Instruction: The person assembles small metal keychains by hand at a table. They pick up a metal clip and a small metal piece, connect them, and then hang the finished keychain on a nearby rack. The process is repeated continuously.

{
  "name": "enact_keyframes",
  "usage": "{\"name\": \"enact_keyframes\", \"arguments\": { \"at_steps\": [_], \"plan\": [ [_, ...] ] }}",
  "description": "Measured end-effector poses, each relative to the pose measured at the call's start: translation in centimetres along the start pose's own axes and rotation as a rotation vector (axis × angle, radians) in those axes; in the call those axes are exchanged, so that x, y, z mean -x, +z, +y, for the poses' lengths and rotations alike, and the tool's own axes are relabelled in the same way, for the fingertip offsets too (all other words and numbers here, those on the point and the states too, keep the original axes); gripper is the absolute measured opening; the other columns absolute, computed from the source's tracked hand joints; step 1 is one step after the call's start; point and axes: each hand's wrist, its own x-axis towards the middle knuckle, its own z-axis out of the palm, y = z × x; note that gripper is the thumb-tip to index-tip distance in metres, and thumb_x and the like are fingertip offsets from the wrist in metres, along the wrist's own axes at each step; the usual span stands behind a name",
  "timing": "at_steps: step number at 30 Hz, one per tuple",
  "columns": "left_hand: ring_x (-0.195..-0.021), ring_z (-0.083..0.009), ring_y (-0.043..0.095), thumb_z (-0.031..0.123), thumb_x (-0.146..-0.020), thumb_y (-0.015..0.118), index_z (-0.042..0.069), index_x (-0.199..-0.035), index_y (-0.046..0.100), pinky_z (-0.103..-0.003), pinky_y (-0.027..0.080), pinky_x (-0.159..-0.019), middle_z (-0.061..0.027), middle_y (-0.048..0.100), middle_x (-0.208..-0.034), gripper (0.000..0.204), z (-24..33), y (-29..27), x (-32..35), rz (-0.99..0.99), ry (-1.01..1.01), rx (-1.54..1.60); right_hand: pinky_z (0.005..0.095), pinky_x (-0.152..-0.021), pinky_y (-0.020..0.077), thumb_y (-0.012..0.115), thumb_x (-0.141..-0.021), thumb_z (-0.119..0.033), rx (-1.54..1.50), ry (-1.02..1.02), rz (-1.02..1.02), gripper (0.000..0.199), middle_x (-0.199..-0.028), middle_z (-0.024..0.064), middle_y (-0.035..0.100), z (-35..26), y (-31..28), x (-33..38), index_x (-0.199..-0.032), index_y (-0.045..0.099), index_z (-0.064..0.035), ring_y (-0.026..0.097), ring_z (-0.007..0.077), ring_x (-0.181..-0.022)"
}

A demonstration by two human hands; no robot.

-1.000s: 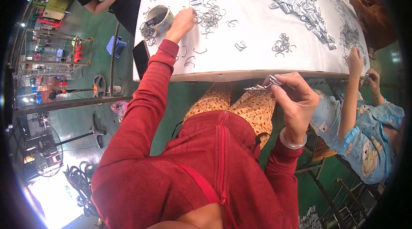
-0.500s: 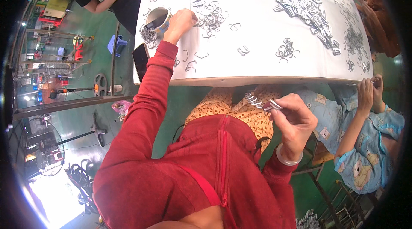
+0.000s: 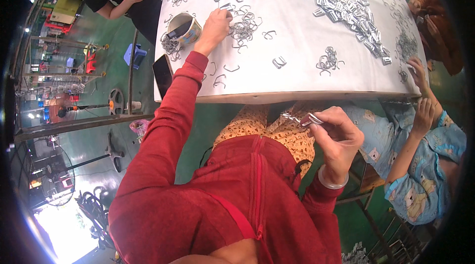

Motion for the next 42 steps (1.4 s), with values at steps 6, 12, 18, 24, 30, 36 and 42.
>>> {"name": "enact_keyframes", "arguments": {
  "at_steps": [6, 12, 18, 24, 30, 36, 42],
  "plan": [
    [-0.075, -0.0215, 0.063, 0.012, -0.088, 0.054, -0.002, -0.098, 0.06, -0.033, 0.049, -0.066, -0.0148, 0.063, -0.084, 0.019, 7.2, -3.1, 2.5, -0.193, -0.164, 0.593, 0.0232, -0.058, 0.0466, 0.057, -0.078, 0.011, 0.006, 0.088, 0.053, 0.02, -0.084, 0.0127, 0.063, 0.9, 0.1, 0.2, -0.096, 0.062, 0.0053, 0.058, 0.0149, -0.065],
    [-0.07, -0.0149, 0.062, 0.007, -0.088, 0.059, -0.008, -0.096, 0.059, -0.026, 0.056, -0.065, -0.0107, 0.062, -0.081, 0.018, 16.6, -7.1, 7.1, -0.464, -0.3, 1.4, 0.0231, -0.063, 0.0499, 0.06, -0.08, 0.007, 0.006, 0.211, 0.16, 0.021, -0.083, 0.0119, 0.066, 2.8, 0.0, 0.1, -0.101, 0.063, 0.0076, 0.062, 0.014, -0.066],
    [-0.087, -0.0141, 0.06, 0.014, -0.086, 0.064, -0.001, -0.097, 0.062, -0.026, 0.049, -0.076, -0.0058, 0.062, -0.095, 0.019, 20.1, -8.3, 10.6, -0.52, -0.089, 1.48, 0.0237, -0.062, 0.0513, 0.063, -0.079, 0.006, -0.136, 0.146, 0.178, 0.024, -0.085, 0.0097, 0.066, 3.7, 0.1, 0.8, -0.103, 0.061, 0.0052, 0.063, 0.0135, -0.067],
    [-0.085, -0.0163, 0.057, 0.013, -0.084, 0.064, 0.001, -0.093, 0.061, -0.029, 0.049, -0.071, -0.0077, 0.06, -0.092, 0.016, 21.2, -7.9, 11.0, -0.184, 0.162, 1.044, 0.0227, -0.062, 0.0513, 0.067, -0.078, 0.002, -0.041, 0.054, 0.209, 0.016, -0.082, 0.0092, 0.067, 3.2, 0.5, 0.8, -0.093, 0.065, 0.0051, 0.063, 0.012, -0.068],
    [-0.076, -0.0125, 0.062, 0.003, -0.087, 0.057, 0.001, -0.094, 0.058, -0.025, 0.05, -0.069, -0.006, 0.063, -0.086, 0.008, 22.2, -7.8, 11.0, -0.249, 0.093, 1.364, 0.0228, -0.062, 0.0543, 0.064, -0.081, -0.001, 0.021, -0.111, 0.089, 0.017, -0.085, 0.0075, 0.067, 2.2, 0.6, 0.1, -0.098, 0.066, 0.0035, 0.063, 0.0105, -0.071],
    [-0.082, -0.0146, 0.064, 0.0, -0.086, 0.055, -0.001, -0.095, 0.058, -0.026, 0.049, -0.073, -0.0095, 0.066, -0.086, 0.01, 21.5, -8.6, 11.4, -0.146, 0.187, 1.123, 0.0218, -0.062, 0.0497, 0.061, -0.085, -0.003, 0.159, -0.116, 0.271, 0.019, -0.083, 0.0085, 0.065, 0.6, -4.7, -0.8, -0.102, 0.065, 0.0032, 0.06, 0.011, -0.067],
    [-0.089, -0.0211, 0.062, -0.017, -0.075, 0.056, 0.002, -0.097, 0.058, -0.029, 0.053, -0.073, -0.0128, 0.063, -0.099, 0.029, 20.7, -6.7, 12.1, -0.276, 0.278, 1.29, 0.0216, -0.056, 0.0497, 0.058, -0.087, -0.005, 0.284, 0.05, 0.5, 0.028, -0.078, 0.0062, 0.061, 7.3, -15.0, -7.9, -0.114, 0.06, 0.0005, 0.058, 0.0106, -0.064]
  ]
}}
